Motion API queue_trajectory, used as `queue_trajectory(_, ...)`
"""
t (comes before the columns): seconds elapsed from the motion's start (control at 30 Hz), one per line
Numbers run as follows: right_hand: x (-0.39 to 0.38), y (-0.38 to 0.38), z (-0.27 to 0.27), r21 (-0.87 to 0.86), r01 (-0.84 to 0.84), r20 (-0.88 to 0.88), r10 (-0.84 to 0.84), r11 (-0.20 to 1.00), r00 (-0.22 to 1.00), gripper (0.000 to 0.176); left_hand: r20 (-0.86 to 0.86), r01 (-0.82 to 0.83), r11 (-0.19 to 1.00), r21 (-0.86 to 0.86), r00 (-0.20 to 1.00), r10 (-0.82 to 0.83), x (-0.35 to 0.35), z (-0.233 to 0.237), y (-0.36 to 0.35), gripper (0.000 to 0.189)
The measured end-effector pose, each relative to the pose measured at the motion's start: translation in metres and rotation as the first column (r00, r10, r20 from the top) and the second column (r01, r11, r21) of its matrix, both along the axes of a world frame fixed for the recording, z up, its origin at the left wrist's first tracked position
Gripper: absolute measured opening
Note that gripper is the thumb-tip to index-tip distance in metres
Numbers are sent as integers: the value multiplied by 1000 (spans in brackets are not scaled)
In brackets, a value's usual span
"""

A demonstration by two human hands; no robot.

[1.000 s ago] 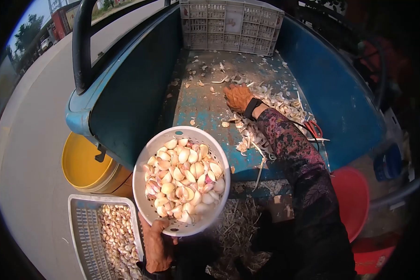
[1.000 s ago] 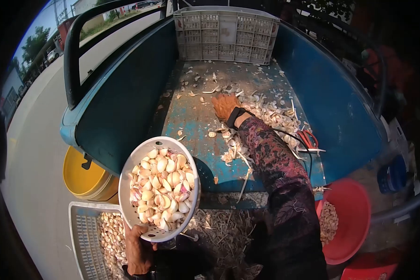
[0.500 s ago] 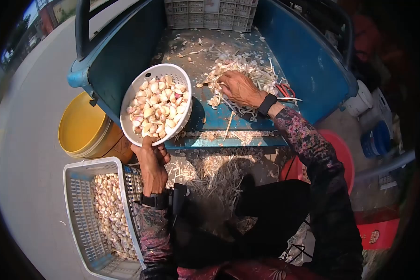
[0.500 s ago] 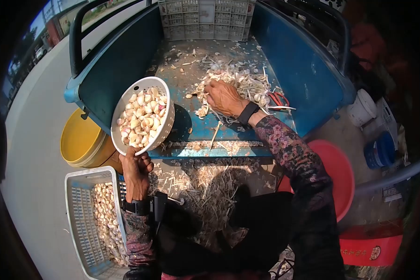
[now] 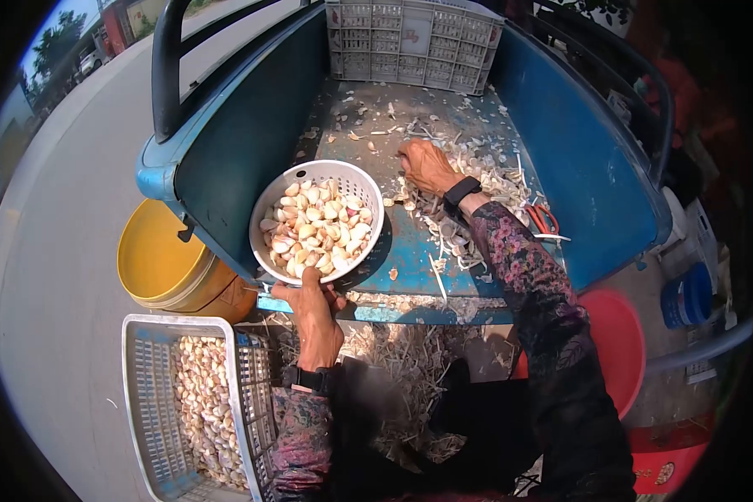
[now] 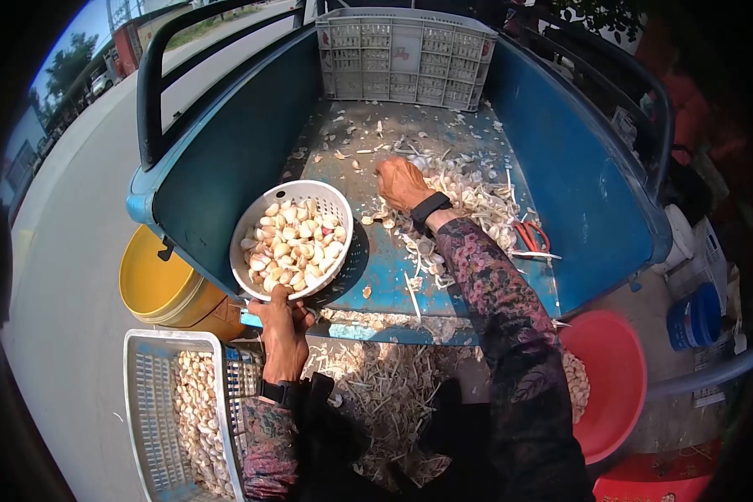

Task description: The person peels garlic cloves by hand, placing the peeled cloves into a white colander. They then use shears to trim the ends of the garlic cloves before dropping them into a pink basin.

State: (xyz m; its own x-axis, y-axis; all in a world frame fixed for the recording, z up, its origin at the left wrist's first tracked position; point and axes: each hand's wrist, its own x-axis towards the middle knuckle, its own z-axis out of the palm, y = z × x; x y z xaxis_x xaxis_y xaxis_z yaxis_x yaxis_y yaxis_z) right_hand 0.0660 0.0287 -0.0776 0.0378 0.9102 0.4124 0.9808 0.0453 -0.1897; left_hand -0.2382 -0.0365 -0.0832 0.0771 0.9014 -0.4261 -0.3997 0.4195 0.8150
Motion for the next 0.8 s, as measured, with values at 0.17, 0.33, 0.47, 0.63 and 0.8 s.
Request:
queue_trajectory(0.17, -2, 95, -53, 97, 4, 102, -14, 995, 995, 17, -120, 9, 1000, 0, 993, -9, 3, 0, 11, 59)
queue_trajectory(0.33, -8, 101, -52, -140, 123, 146, -102, 983, 984, 16, -143, 38, 999, -12, 989, -40, 0, 5, 18, 60)
queue_trajectory(0.47, 2, 74, -36, -116, 20, -24, -23, 993, 999, 20, -97, 39, 999, -15, 994, -40, 0, 4, 20, 62)
queue_trajectory(0.63, -21, -26, 25, -187, -32, -664, -102, 982, 741, 37, 97, 73, 997, 1, 993, -73, -5, 2, 14, 63)
queue_trajectory(0.8, -65, -147, 57, -92, -113, -929, -44, 989, 368, 40, 272, 292, 956, -20, 922, -275, 6, -2, -27, 34)
